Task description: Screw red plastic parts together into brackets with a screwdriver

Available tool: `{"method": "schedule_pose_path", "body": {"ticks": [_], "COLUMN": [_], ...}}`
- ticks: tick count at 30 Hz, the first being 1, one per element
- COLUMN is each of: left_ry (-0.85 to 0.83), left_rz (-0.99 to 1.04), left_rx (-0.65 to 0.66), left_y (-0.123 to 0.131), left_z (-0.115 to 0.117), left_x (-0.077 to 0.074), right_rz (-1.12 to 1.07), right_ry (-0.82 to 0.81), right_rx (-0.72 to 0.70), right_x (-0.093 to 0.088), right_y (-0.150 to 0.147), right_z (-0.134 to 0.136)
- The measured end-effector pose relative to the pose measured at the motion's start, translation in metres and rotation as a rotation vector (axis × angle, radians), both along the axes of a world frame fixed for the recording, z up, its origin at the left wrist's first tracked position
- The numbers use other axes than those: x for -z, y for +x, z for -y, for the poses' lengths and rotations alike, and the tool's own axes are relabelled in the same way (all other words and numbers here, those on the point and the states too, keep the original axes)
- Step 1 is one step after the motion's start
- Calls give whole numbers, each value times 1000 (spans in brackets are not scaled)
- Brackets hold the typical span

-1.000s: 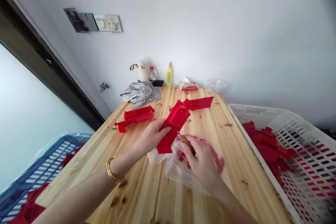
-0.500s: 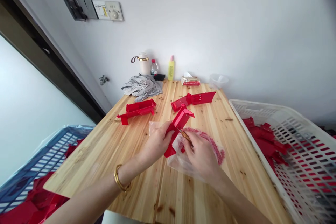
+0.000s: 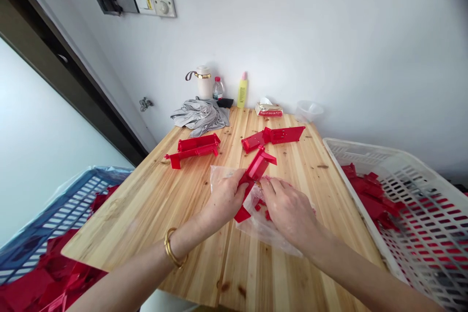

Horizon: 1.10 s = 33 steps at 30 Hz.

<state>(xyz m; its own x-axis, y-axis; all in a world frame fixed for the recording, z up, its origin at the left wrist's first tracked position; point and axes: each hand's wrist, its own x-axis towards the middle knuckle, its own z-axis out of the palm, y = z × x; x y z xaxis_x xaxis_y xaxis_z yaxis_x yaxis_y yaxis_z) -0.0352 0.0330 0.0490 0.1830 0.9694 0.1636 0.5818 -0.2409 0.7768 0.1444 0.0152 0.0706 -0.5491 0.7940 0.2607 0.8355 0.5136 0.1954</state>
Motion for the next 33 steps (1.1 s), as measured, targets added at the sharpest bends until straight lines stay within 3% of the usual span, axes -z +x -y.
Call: {"method": "schedule_pose_path", "body": {"ticks": [5,8,11,16,19,21,23,25,28,31,33], "left_ry": [-19,-1,58,167,240,303,356,382,381,386,414], "left_rz": [109,120,97,22,-122,-254,-380,-479,-563,-627,-689], "left_rx": [58,37,8,-38,-78,-192,-273,-210,-97,-47,-41], "left_y": [1,4,7,-4,-32,-61,-94,-128,-167,-185,-185], "left_z": [2,6,12,13,5,-3,-9,-15,-27,-44,-54], "left_x": [-3,-2,5,16,11,4,-2,0,16,35,39], "right_rz": [114,-51,-466,-1463,-1824,-1833,-1696,-1530,-1355,-1236,-1178], "right_ry": [53,-93,-421,-1282,-1547,-1605,-1660,-1669,-1540,-1373,-1294], "right_rx": [-74,-10,57,154,110,57,31,6,-36,-16,3], "right_x": [1,-1,1,17,27,32,38,43,50,52,50], "right_y": [-2,0,2,-18,-43,-54,-56,-49,-31,-18,-13], "right_z": [3,1,-5,-6,7,22,38,52,65,72,77]}}
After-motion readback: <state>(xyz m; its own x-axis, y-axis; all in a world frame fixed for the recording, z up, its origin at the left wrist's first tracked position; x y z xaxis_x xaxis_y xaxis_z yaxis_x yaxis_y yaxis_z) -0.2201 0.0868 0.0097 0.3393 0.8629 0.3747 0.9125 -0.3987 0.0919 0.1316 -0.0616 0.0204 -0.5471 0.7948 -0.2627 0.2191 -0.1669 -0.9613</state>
